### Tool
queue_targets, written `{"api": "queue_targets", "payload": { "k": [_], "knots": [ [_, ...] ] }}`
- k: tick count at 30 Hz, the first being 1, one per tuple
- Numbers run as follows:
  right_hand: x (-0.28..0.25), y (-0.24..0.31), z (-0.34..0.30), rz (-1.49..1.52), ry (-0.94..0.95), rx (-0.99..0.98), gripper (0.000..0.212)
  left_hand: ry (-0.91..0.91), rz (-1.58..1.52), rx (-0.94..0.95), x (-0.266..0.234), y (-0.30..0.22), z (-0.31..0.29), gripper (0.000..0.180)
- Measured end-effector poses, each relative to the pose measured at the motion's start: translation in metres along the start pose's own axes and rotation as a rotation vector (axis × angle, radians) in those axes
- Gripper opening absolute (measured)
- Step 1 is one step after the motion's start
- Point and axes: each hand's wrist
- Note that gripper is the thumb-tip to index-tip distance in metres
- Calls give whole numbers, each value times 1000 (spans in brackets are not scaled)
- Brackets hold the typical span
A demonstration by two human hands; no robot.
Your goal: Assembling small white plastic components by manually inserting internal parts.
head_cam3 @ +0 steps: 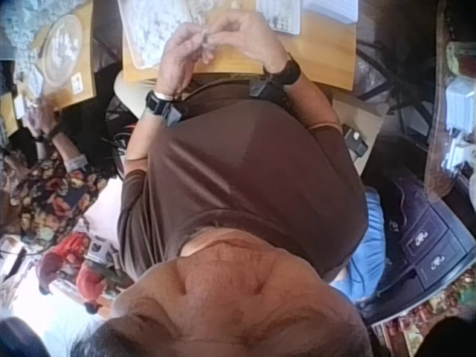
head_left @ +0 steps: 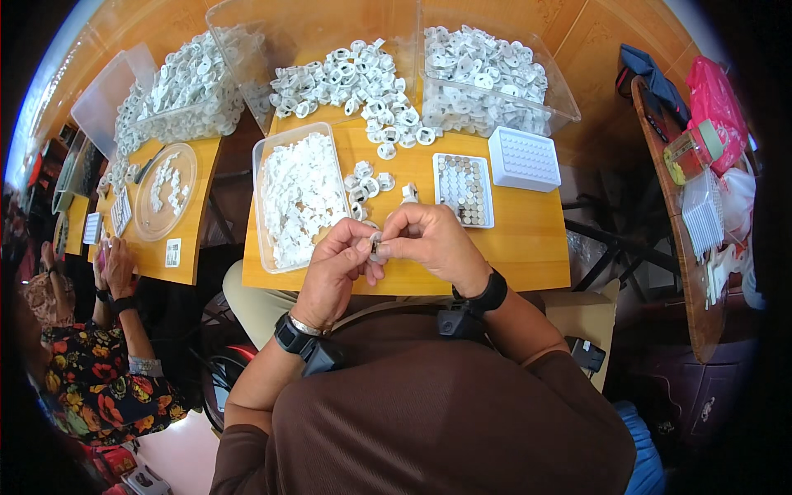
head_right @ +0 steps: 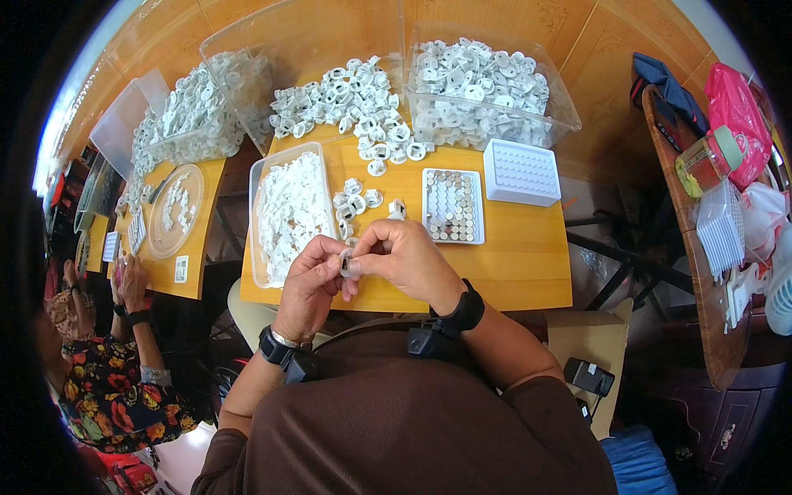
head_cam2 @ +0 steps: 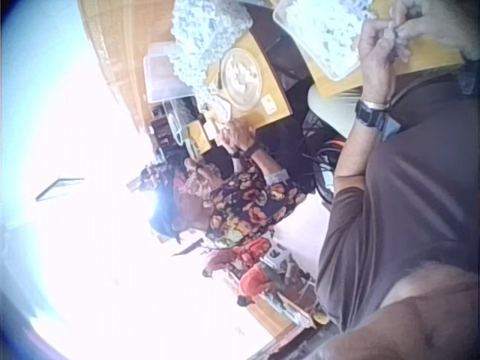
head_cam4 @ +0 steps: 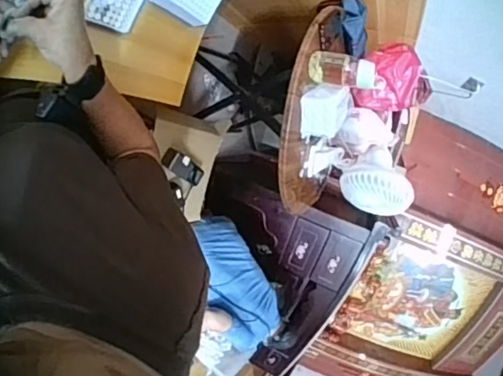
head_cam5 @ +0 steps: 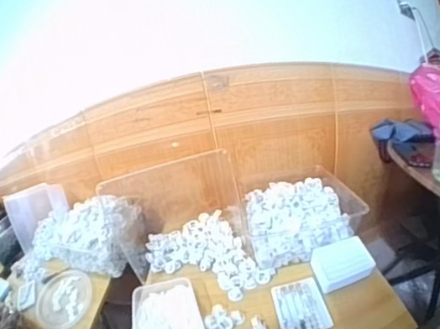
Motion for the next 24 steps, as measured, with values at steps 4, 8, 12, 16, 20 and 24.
{"api": "queue_targets", "payload": {
  "k": [4, 8, 12, 16, 20, 24],
  "knots": [
    [-3, -4, 1, 40, -5, 43, 13, -3, -10, -5, 0, 2, -1, 18],
    [-3, -6, 1, 81, 19, 70, 15, 6, -15, -10, 0, 1, -3, 19],
    [-2, -7, 2, 85, 37, 66, 14, 1, -21, 5, 0, 2, -2, 20],
    [0, -13, 6, 128, 57, 47, 10, -14, 4, 13, -1, 1, -3, 20],
    [-2, -12, 19, 27, -48, 37, 7, -125, -39, 89, -13, -6, -6, 20],
    [-1, 9, 31, -358, -107, -72, 15, -353, -113, 305, -42, -22, -8, 21]
  ]
}}
Point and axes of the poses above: each hand's wrist, its own z-axis towards the middle knuckle, its own x-axis out of the palm, y = z × x, and after that the axes turned 7 degrees about x, right-handed
